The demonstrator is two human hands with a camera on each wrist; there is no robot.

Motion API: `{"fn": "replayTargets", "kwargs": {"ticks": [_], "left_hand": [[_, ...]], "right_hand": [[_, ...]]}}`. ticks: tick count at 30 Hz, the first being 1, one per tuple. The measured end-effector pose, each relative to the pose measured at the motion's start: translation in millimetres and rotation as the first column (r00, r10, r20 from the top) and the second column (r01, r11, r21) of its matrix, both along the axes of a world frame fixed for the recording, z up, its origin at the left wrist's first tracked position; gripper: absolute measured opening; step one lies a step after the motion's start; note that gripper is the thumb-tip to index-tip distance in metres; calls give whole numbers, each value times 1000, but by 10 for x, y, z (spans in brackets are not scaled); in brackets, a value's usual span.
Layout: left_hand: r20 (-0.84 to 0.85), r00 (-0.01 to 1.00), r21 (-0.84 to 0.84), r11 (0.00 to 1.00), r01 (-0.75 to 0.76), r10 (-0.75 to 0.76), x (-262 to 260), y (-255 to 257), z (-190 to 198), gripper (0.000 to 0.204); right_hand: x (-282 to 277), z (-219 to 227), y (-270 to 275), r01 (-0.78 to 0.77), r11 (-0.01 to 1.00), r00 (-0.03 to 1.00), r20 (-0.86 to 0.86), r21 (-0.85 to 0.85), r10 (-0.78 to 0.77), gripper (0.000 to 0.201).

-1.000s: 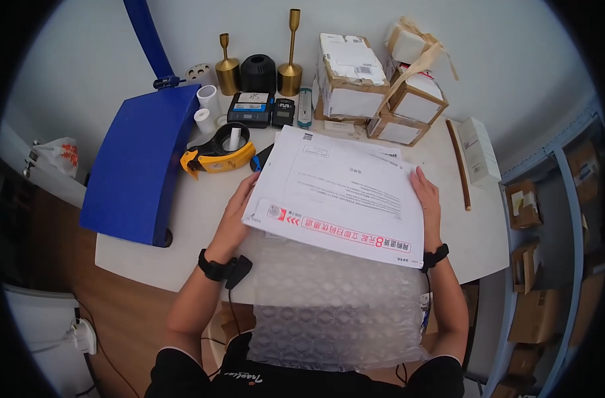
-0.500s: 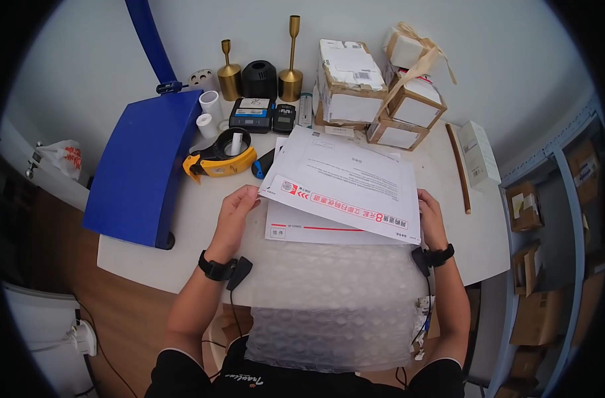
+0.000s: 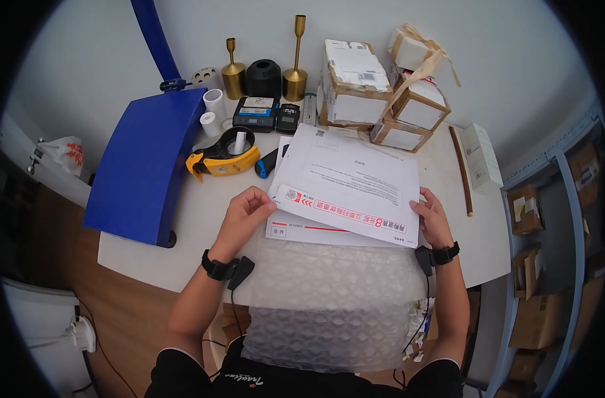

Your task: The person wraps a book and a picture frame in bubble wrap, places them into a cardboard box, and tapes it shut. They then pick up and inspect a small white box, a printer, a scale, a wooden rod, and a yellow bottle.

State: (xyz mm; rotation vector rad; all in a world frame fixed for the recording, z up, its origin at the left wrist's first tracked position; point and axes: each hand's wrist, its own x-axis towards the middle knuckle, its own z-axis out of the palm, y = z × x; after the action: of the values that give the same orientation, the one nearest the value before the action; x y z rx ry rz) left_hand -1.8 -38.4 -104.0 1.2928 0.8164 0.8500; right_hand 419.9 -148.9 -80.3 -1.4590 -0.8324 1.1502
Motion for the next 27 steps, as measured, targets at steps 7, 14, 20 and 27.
{"fn": "replayTargets", "kwargs": {"ticks": [7,14,20,27], "left_hand": [[43,998,-25,999,-34,35,37,-51,159,47],[-94,995,63,998,-3,9,20,-47,24,45],[-94,995,109,994,-22,32,-5,-31,51,40],[-184,983,126,992,13,11,24,-87,80,40]], "right_hand": [[-17,111,-31,-11,996,996,-83,93,18,47],[35,-19,38,-139,990,986,92,-10,139,46],[76,-157,142,-105,991,971,206,-79,120,44],[34,-250,124,25,1000,945,326,6,-25,49]]}}
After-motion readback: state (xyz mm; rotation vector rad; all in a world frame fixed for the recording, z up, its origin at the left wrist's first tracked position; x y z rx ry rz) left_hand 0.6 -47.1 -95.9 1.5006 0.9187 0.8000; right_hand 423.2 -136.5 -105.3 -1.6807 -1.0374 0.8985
